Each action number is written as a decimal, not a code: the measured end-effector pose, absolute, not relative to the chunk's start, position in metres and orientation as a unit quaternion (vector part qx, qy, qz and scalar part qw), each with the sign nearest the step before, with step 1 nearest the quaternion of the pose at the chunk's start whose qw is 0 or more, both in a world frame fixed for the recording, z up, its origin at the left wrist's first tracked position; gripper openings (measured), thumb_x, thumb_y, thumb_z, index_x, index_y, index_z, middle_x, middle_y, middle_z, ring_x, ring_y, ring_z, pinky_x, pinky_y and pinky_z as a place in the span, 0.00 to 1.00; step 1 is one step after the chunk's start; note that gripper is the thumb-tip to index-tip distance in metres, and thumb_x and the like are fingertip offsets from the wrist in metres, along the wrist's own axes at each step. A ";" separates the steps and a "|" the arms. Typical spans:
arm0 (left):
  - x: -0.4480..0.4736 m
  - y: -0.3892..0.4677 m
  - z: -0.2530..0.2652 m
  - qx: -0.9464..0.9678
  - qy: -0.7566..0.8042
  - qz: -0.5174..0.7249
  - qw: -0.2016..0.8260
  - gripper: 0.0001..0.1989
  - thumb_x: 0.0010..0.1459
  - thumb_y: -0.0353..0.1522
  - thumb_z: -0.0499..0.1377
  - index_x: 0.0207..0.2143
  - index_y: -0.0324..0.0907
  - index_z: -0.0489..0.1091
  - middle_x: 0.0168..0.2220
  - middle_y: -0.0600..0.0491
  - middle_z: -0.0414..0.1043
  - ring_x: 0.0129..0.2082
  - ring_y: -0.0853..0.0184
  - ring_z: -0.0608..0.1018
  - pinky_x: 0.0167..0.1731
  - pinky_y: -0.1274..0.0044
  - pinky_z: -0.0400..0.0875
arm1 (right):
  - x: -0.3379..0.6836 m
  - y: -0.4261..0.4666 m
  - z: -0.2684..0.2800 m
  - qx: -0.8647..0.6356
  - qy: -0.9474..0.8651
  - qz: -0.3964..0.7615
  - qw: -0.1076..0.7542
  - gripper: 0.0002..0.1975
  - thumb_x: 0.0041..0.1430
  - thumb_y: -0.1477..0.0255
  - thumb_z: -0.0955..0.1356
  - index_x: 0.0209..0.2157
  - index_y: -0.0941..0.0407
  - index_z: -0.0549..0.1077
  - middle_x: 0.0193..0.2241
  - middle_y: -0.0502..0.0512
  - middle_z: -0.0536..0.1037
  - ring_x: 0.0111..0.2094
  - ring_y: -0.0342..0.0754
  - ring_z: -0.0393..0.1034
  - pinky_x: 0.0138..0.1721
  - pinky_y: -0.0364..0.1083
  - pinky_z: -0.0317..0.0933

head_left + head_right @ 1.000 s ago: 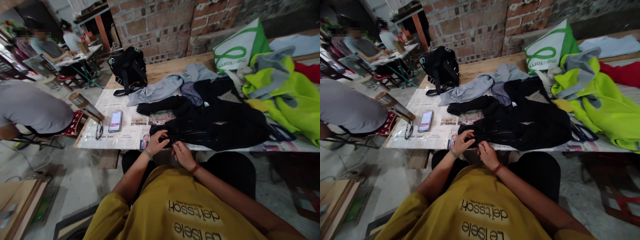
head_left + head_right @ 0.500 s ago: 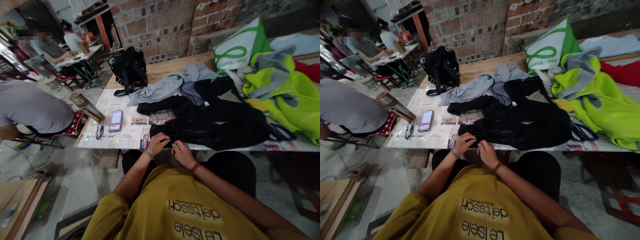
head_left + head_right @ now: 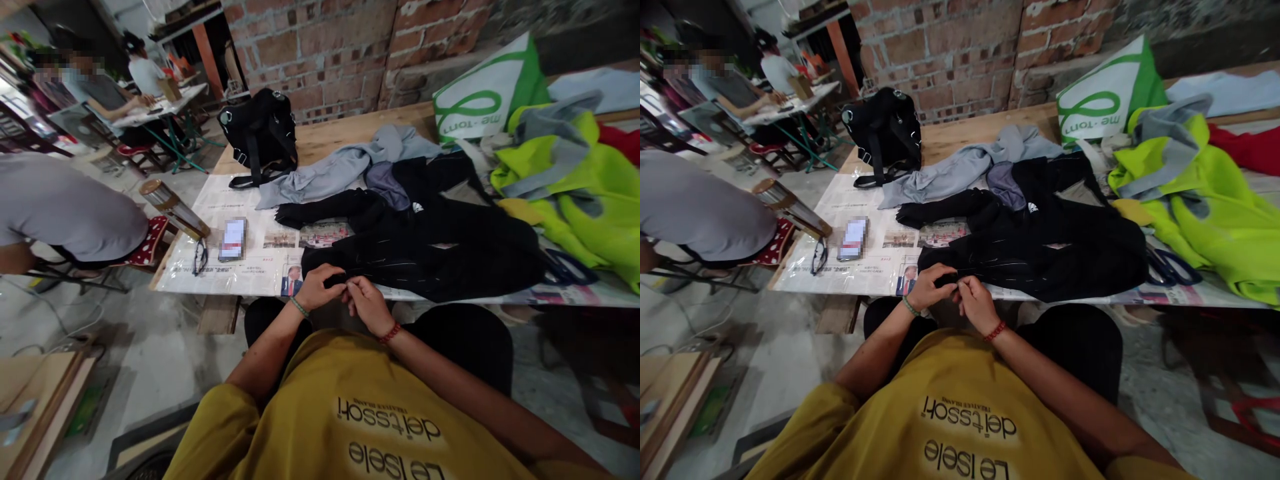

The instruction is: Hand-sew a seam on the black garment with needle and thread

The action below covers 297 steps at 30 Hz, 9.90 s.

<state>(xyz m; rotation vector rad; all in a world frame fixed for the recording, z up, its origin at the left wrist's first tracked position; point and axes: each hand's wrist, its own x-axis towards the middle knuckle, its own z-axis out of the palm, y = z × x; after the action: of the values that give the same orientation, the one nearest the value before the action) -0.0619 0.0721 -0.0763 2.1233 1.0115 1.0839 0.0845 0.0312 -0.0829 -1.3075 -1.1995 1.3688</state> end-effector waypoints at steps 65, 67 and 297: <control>-0.062 0.077 -0.080 0.733 0.428 0.407 0.338 0.14 0.52 0.22 0.51 0.37 0.39 0.72 0.31 0.53 0.75 0.31 0.72 0.75 0.34 0.80 0.70 | 0.118 0.078 -0.062 -0.544 -0.607 0.484 0.318 0.12 0.50 0.63 0.63 0.23 0.57 0.70 0.15 0.45 0.63 0.19 0.39 0.56 0.22 0.40 0.50; -0.062 0.078 -0.083 0.721 0.434 0.418 0.342 0.13 0.52 0.22 0.52 0.38 0.39 0.71 0.32 0.53 0.75 0.32 0.72 0.75 0.35 0.80 0.70 | 0.116 0.079 -0.060 -0.553 -0.609 0.475 0.314 0.12 0.50 0.63 0.63 0.23 0.57 0.69 0.15 0.45 0.63 0.19 0.39 0.56 0.22 0.40 0.50; -0.069 0.078 -0.078 0.833 0.421 0.255 0.251 0.06 0.53 0.34 0.60 0.32 0.43 0.75 0.30 0.55 0.77 0.34 0.69 0.75 0.44 0.73 0.59 | 0.140 0.097 -0.044 -0.331 -0.941 0.070 0.023 0.16 0.59 0.76 0.60 0.41 0.50 0.76 0.36 0.58 0.71 0.33 0.45 0.66 0.31 0.42 0.55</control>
<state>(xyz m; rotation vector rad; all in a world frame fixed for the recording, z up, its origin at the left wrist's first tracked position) -0.0692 0.0779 -0.0780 2.2679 1.1449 0.6947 0.1397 0.0972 -0.0435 -1.0248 -2.9131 0.2182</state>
